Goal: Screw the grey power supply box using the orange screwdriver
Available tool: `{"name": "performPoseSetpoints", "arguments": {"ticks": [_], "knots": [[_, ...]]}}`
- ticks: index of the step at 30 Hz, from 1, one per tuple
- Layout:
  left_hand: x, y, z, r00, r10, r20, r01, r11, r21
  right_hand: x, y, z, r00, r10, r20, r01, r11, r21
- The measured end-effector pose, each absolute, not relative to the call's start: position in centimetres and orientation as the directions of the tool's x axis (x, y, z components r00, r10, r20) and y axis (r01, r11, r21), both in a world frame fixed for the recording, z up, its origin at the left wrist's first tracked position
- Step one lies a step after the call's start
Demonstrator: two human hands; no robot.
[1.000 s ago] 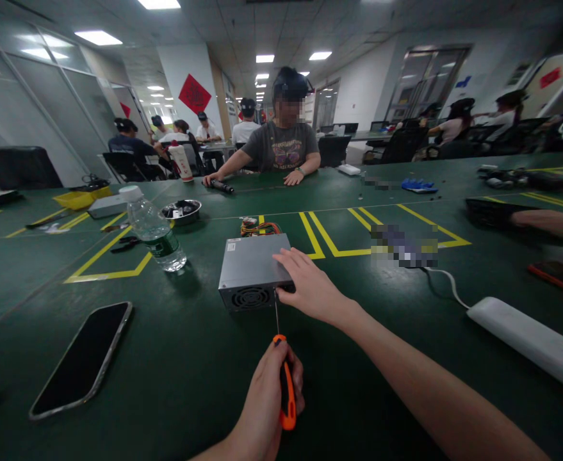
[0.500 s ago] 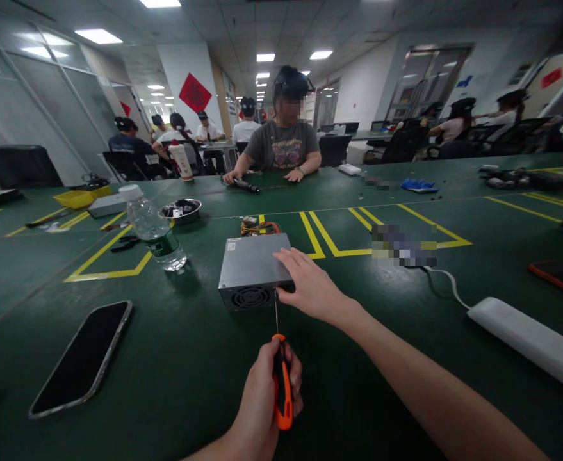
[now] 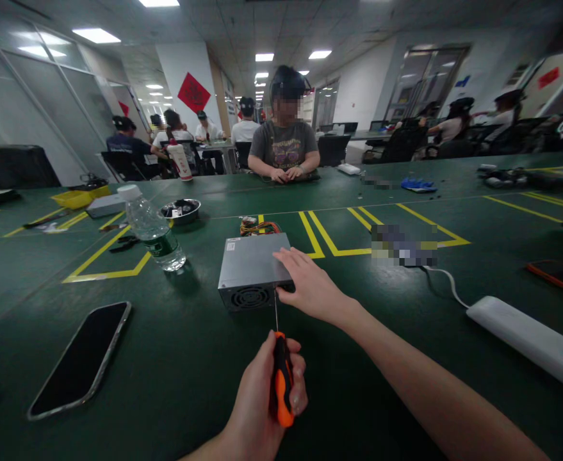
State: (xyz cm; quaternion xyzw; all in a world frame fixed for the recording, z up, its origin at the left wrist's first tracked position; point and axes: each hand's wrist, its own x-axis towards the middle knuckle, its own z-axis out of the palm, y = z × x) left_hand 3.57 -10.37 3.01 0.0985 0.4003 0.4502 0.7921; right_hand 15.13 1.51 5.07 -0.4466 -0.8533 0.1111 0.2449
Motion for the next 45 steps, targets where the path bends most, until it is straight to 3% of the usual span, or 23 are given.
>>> {"name": "performPoseSetpoints", "arguments": {"ticks": [7, 13, 23, 32, 39, 45], "knots": [[3.3, -10.3, 4.1, 0.254, 0.753, -0.607, -0.642, 0.6, 0.477, 15.1, 1.4, 5.2, -0.488, 0.816, 0.31, 0.731, 0.576, -0.367], [3.2, -10.4, 3.6, 0.245, 0.798, -0.55, -0.618, 0.566, 0.546, 15.0, 1.3, 5.3, -0.491, 0.816, 0.304, 0.741, 0.575, -0.347], [3.3, -10.2, 3.6, 0.293, 0.728, -0.62, -0.646, 0.629, 0.433, 15.0, 1.3, 5.3, -0.489, 0.821, 0.295, 0.748, 0.569, -0.343], [3.5, -10.3, 2.3, 0.312, 0.784, -0.536, -0.625, 0.595, 0.505, 14.8, 1.3, 5.5, -0.488, 0.822, 0.294, 0.753, 0.567, -0.334], [3.6, -10.1, 3.8, 0.328, 0.73, -0.6, -0.653, 0.634, 0.414, 14.9, 1.2, 5.7, -0.489, 0.823, 0.288, 0.756, 0.565, -0.331], [3.6, -10.1, 2.8, 0.294, 0.739, -0.605, -0.621, 0.63, 0.467, 14.9, 1.2, 5.5, -0.491, 0.822, 0.289, 0.76, 0.566, -0.32]]}}
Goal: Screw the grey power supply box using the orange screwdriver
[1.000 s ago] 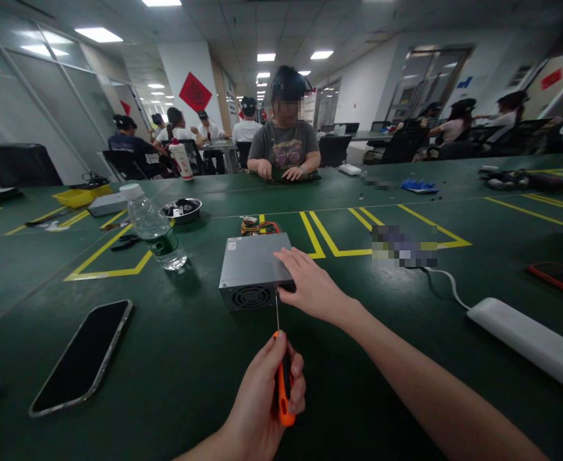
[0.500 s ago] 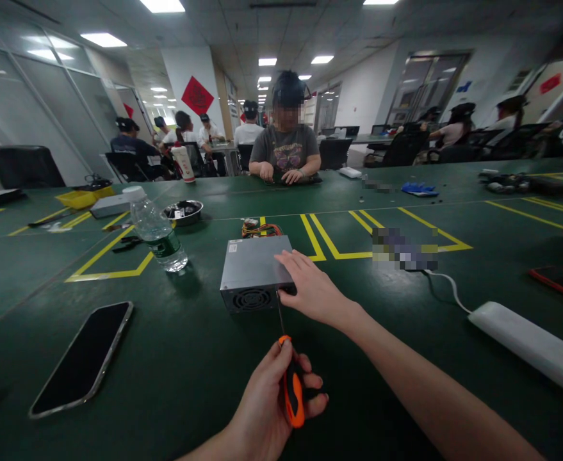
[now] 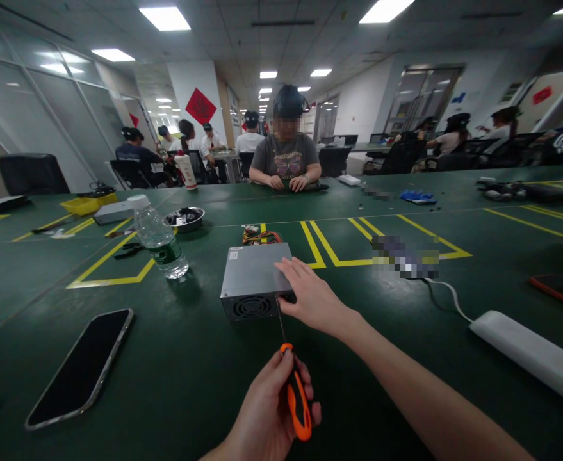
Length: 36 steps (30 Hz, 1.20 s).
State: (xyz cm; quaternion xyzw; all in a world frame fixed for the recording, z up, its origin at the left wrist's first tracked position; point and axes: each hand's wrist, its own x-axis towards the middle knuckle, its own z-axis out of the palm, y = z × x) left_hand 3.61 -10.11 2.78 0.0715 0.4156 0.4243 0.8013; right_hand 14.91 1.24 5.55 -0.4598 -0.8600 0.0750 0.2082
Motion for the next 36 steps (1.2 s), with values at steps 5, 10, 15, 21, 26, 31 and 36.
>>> {"name": "performPoseSetpoints", "arguments": {"ticks": [5, 10, 15, 21, 26, 31, 36], "knots": [[3.5, -10.0, 2.5, 0.319, 0.761, -0.565, -0.605, 0.622, 0.497, 14.9, 1.2, 5.6, -0.494, 0.82, 0.29, 0.76, 0.569, -0.315], [3.6, -9.8, 3.4, 0.333, 0.718, -0.611, -0.612, 0.657, 0.44, 15.0, 1.2, 5.7, -0.494, 0.818, 0.294, 0.758, 0.571, -0.316], [3.6, -10.0, 3.2, 0.3, 0.729, -0.615, -0.622, 0.639, 0.454, 14.9, 1.1, 5.7, -0.494, 0.818, 0.293, 0.759, 0.571, -0.314], [3.5, -10.2, 2.7, 0.286, 0.775, -0.564, -0.634, 0.594, 0.495, 14.7, 1.1, 5.7, -0.491, 0.822, 0.287, 0.764, 0.565, -0.312], [3.5, -10.1, 3.2, 0.334, 0.758, -0.56, -0.645, 0.617, 0.451, 14.7, 1.0, 5.8, -0.486, 0.826, 0.285, 0.766, 0.56, -0.317], [3.5, -10.1, 3.2, 0.359, 0.738, -0.572, -0.639, 0.641, 0.426, 14.7, 1.0, 5.8, -0.481, 0.829, 0.286, 0.768, 0.556, -0.317], [3.5, -10.4, 2.9, 0.312, 0.78, -0.542, -0.627, 0.598, 0.499, 14.8, 1.1, 5.6, -0.481, 0.832, 0.277, 0.771, 0.552, -0.319]]}}
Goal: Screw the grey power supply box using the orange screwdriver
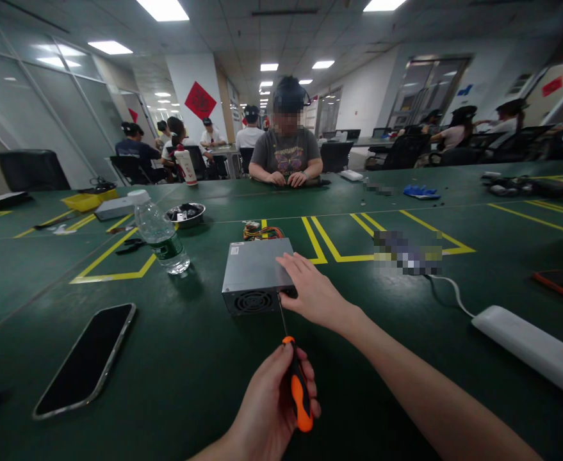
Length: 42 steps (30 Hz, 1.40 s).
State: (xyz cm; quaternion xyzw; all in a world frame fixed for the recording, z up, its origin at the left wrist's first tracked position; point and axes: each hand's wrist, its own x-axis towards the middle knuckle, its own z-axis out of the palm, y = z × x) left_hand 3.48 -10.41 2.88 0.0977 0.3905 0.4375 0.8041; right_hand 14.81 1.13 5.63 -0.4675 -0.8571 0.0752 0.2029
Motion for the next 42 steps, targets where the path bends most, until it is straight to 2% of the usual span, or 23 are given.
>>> {"name": "performPoseSetpoints", "arguments": {"ticks": [3, 9, 13, 19, 35, 42], "knots": [[3.38, -10.55, 3.41, 0.273, 0.797, -0.539, -0.619, 0.574, 0.536, 14.78, 1.14, 5.6, -0.48, 0.833, 0.276, 0.774, 0.55, -0.315], [3.19, -10.85, 3.03, 0.376, 0.793, -0.479, -0.555, 0.607, 0.569, 14.54, 1.0, 5.89, -0.475, 0.838, 0.27, 0.78, 0.543, -0.311], [3.23, -10.94, 2.62, 0.431, 0.761, -0.485, -0.574, 0.646, 0.503, 14.56, 0.97, 5.97, -0.475, 0.839, 0.265, 0.782, 0.541, -0.311], [3.3, -10.84, 3.12, 0.326, 0.75, -0.576, -0.626, 0.628, 0.462, 14.67, 0.99, 5.91, -0.48, 0.834, 0.271, 0.78, 0.547, -0.304], [3.18, -10.73, 3.26, 0.336, 0.781, -0.527, -0.613, 0.606, 0.507, 14.69, 1.09, 5.69, -0.482, 0.828, 0.286, 0.778, 0.555, -0.296], [3.16, -10.68, 3.16, 0.297, 0.788, -0.539, -0.658, 0.578, 0.483, 14.68, 1.12, 5.6, -0.478, 0.831, 0.284, 0.776, 0.552, -0.306]]}}
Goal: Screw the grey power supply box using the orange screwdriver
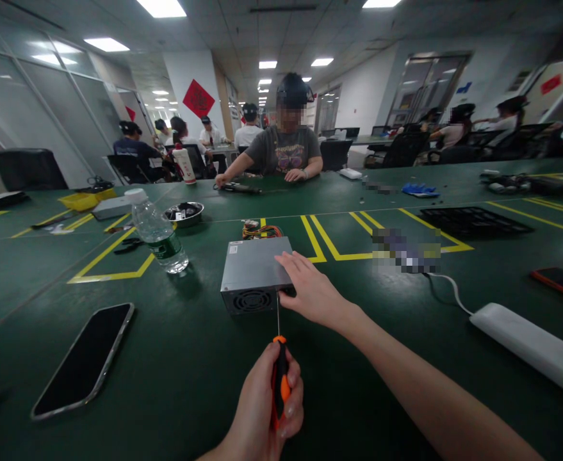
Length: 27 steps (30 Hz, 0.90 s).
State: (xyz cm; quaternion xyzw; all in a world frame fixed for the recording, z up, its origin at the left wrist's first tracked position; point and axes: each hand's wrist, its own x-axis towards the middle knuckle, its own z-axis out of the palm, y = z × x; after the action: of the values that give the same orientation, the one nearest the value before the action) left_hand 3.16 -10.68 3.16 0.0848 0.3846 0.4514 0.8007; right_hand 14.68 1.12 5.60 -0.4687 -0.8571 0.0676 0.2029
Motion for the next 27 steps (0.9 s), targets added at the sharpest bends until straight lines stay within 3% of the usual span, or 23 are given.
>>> {"name": "performPoseSetpoints", "arguments": {"ticks": [12, 21, 23, 27], "knots": [[3.1, -10.8, 2.9, 0.351, 0.782, -0.515, -0.617, 0.607, 0.5, 14.7, 0.9, 5.8, -0.476, 0.835, 0.276, 0.769, 0.548, -0.328], [3.4, -10.6, 2.8, 0.25, 0.791, -0.558, -0.609, 0.577, 0.545, 15.3, 1.6, 6.0, -0.503, 0.822, 0.268, 0.726, 0.57, -0.386], [3.5, -10.5, 2.5, 0.209, 0.824, -0.526, -0.631, 0.525, 0.571, 15.8, 1.1, 6.6, -0.477, 0.836, 0.272, 0.731, 0.549, -0.405], [3.4, -10.1, 1.1, 0.284, 0.875, -0.391, -0.643, 0.477, 0.599, 17.0, -3.2, 8.0, -0.371, 0.875, 0.31, 0.772, 0.476, -0.421]]}}
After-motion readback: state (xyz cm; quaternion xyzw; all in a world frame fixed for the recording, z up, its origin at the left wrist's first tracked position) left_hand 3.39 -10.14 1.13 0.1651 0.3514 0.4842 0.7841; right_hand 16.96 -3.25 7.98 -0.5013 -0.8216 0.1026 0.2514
